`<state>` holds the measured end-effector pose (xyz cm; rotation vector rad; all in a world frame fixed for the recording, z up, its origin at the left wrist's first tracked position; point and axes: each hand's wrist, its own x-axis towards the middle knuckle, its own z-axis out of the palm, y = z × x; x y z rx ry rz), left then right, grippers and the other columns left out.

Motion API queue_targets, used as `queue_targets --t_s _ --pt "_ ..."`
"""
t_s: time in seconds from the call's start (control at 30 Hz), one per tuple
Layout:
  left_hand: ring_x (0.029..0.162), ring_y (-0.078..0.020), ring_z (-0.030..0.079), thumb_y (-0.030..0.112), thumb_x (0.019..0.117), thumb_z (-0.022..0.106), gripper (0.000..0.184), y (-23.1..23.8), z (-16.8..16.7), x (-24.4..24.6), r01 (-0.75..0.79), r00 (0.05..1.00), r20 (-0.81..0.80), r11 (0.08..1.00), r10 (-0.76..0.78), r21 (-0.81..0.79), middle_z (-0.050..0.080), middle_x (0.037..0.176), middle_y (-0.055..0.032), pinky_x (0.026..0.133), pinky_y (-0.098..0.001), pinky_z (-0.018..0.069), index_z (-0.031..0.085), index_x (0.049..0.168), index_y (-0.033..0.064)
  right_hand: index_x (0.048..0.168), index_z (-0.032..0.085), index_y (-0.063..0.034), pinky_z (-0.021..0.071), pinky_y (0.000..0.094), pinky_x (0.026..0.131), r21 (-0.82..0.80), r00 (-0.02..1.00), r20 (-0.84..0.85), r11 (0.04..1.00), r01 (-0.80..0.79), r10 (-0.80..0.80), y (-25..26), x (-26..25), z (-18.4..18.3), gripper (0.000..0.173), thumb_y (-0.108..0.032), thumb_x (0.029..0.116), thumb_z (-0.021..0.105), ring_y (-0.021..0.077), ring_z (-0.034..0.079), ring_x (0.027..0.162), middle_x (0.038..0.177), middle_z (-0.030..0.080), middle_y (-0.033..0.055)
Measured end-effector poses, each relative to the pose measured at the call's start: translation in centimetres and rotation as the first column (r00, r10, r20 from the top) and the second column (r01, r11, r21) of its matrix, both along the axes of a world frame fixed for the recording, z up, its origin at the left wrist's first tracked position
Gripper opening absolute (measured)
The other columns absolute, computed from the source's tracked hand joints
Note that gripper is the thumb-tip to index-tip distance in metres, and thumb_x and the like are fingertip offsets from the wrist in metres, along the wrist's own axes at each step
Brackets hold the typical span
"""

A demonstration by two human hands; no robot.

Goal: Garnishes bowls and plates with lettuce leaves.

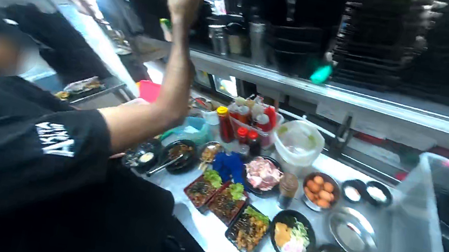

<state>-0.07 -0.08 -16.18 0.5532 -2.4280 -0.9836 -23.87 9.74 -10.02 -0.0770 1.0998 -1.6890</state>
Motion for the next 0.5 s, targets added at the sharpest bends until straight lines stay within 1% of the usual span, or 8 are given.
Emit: queue_targets --t_s 0.1,0.17,0.27,0.33,0.4,0.43,0.47,0.5 --pt "0.092 -0.0109 0.070 0.036 0.0973 0.069 0.024 -6.8 3.6 3.8 -0.299 0.954 0.017 0.954 0.299 0.000 0.075 0.097 0.0027 0.087 -0.0368 0.0596 0.078 0.112 0.0196 0.100 0.059 -0.0059 0.0622 0.0431 0.080 -0.087 0.990 -0.088 0.991 0.102 -0.110 -13.9 -3.8 5.4 0.020 -0.010 0.1009 0.040 0.0239 0.071 0.084 0.093 0.069 0.0116" --pt "0.094 -0.0097 0.070 0.040 0.0971 0.068 0.028 -12.8 5.3 5.5 -0.452 0.890 0.039 0.891 0.453 -0.034 0.075 0.100 0.0049 0.088 -0.0372 0.0597 0.076 0.118 0.0217 0.110 0.060 -0.0001 0.0633 0.0445 0.081 -0.060 0.939 -0.322 0.992 0.109 -0.122 -22.4 -6.3 8.2 0.018 -0.011 0.1008 0.050 0.0252 0.072 0.088 0.099 0.069 0.0148" --pt "0.107 -0.0143 0.067 0.047 0.0975 0.063 0.039 -23.7 6.2 6.8 -0.585 0.799 0.123 0.808 0.588 -0.065 0.073 0.110 0.0033 0.098 -0.0437 0.0554 0.071 0.127 0.0228 0.128 0.062 -0.0065 0.0547 0.0534 0.091 0.220 0.762 -0.635 0.975 0.019 0.128 -32.2 -9.3 10.2 0.040 -0.033 0.0982 0.057 0.0277 0.064 0.111 0.124 0.065 0.0146" --pt "0.119 -0.0164 0.063 0.051 0.0951 0.063 0.044 -31.5 6.2 7.1 -0.653 0.735 0.217 0.757 0.643 -0.034 0.070 0.122 0.0014 0.106 -0.0462 0.0510 0.070 0.128 0.0234 0.122 0.066 -0.0032 0.0512 0.0638 0.089 0.426 0.563 -0.771 0.899 0.105 0.299 -36.5 -10.0 10.4 0.047 -0.043 0.0970 0.057 0.0363 0.064 0.111 0.120 0.067 0.0216" --pt "0.122 -0.0232 0.063 0.048 0.0953 0.066 0.044 -38.2 5.8 7.6 -0.653 0.745 0.144 0.756 0.651 -0.039 0.068 0.127 -0.0072 0.106 -0.0491 0.0514 0.070 0.128 0.0175 0.117 0.070 -0.0033 0.0490 0.0708 0.083 0.437 0.288 -0.883 0.873 0.216 0.371 -38.1 -9.5 10.2 0.042 -0.040 0.1016 0.056 0.0437 0.065 0.099 0.105 0.068 0.0263" --pt "0.115 -0.0289 0.066 0.044 0.0976 0.064 0.043 -40.4 6.2 7.5 -0.626 0.776 -0.003 0.770 0.630 -0.123 0.069 0.121 -0.0142 0.101 -0.0495 0.0547 0.071 0.125 0.0115 0.107 0.072 -0.0042 0.0504 0.0675 0.076 0.335 0.142 -0.941 0.913 0.234 0.308 -37.8 -8.7 10.1 0.034 -0.034 0.1033 0.056 0.0394 0.067 0.088 0.094 0.069 0.0215" --pt "0.101 -0.0358 0.070 0.037 0.1004 0.062 0.042 -41.1 8.3 6.8 -0.610 0.792 -0.186 0.752 0.581 -0.251 0.070 0.109 -0.0237 0.090 -0.0488 0.0592 0.071 0.119 0.0007 0.105 0.075 -0.0087 0.0555 0.0613 0.077 0.229 0.024 -0.973 0.954 0.192 0.229 -36.5 -7.9 10.0 0.030 -0.030 0.1044 0.054 0.0306 0.070 0.087 0.095 0.073 0.0132" --pt "0.088 -0.0405 0.071 0.027 0.1009 0.061 0.040 -40.1 12.9 5.3 -0.635 0.773 -0.270 0.696 0.575 -0.336 0.070 0.097 -0.0316 0.081 -0.0453 0.0599 0.071 0.109 -0.0100 0.103 0.076 -0.0131 0.0606 0.0514 0.079 0.153 -0.055 -0.985 0.980 0.128 0.161 -34.7 -7.0 9.5 0.031 -0.029 0.1036 0.049 0.0202 0.073 0.087 0.097 0.076 0.0048"
